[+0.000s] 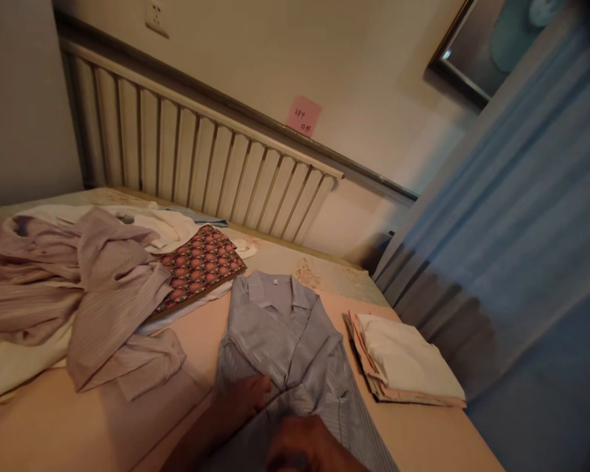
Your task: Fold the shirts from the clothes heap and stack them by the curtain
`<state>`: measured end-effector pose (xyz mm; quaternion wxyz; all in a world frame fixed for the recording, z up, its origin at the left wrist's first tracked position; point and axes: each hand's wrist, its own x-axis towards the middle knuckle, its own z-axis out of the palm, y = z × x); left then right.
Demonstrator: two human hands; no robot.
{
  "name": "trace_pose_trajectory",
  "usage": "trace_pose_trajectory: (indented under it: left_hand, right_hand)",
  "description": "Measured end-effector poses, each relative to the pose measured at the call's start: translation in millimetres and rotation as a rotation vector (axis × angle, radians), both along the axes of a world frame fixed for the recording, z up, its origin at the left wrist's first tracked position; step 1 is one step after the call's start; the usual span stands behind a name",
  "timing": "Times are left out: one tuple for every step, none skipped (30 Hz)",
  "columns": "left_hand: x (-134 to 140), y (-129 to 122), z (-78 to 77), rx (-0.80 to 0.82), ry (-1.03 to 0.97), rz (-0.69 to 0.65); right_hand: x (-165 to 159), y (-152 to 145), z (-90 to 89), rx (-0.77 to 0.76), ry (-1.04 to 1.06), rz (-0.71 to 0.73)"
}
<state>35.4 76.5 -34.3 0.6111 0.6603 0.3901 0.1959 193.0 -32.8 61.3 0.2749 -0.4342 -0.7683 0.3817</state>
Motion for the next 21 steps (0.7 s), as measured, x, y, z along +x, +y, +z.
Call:
trace_pose_trajectory:
  left_hand:
    - [0,-3,1.7,-0.009,0.006,-0.028]
    - [0,-4,4.1,0.005,0.016,-0.054]
    - [0,-5,6.8,0.034,0.033,-0.073]
    - [-1,-5,9.3,0.079,0.049,-0.086]
    - [-1,-4,11.2,0.122,0.061,-0.099]
    - [-1,-3,12.2,0.147,0.074,-0.106]
    - [-1,-2,12.3,0.145,0.088,-0.113]
    - [-1,-1,11.4,0.126,0.099,-0.117]
    - [-1,1,9.7,0.099,0.111,-0.124]
    - [-1,1,7.5,0.071,0.123,-0.126]
    - [-1,2,5.2,0.048,0.134,-0.117]
    - [-1,2,2.9,0.036,0.138,-0.102]
    - [-1,2,0.8,0.032,0.135,-0.086]
    - [-2,2,-0.9,0.031,0.130,-0.074]
    - [-2,2,-2.4,0.029,0.127,-0.068]
    - [-3,2,-3.7,0.028,0.127,-0.069]
    - [-3,2,-4.9,0.023,0.132,-0.078]
    - [-3,3,-6.1,0.016,0.138,-0.089]
    - [-3,3,-7.4,0.004,0.143,-0.101]
    - [-3,4,-8.7,-0.011,0.146,-0.112]
    - [-3,5,-10.1,-0.029,0.145,-0.124]
  right_hand:
    - [9,9,-0.2,-0.015,-0.015,-0.072]
    - [22,22,0.8,-0.016,-0.029,-0.175]
    - [37,38,2.2,-0.022,-0.036,-0.260]
    - [55,56,3.4,-0.013,-0.043,-0.335]
    - [75,75,4.0,0.005,-0.049,-0.417]
    - [96,96,3.5,0.032,-0.051,-0.505]
    - [117,117,1.7,0.056,-0.092,-0.587]
    - [137,137,-1.2,0.084,-0.171,-0.675]
    - [155,155,-5.2,0.112,-0.271,-0.723]
    - [172,173,-10.0,0.117,-0.305,-0.741]
    - [186,188,-15.4,0.118,-0.329,-0.748]
    - [197,202,-21.1,0.119,-0.356,-0.749]
    - [205,214,-26.7,0.117,-0.379,-0.740]
    - [211,225,-32.2,0.118,-0.408,-0.726]
    - [216,235,-37.3,0.124,-0.440,-0.708]
    - [219,245,-41.9,0.134,-0.474,-0.688]
    - [222,254,-46.0,0.149,-0.508,-0.670]
    - [224,262,-49.7,0.166,-0.541,-0.654]
    - [227,270,-53.1,0.184,-0.572,-0.641]
    - [229,277,-56.2,0.197,-0.603,-0.629]
    - [232,284,-59.2,0.206,-0.632,-0.619]
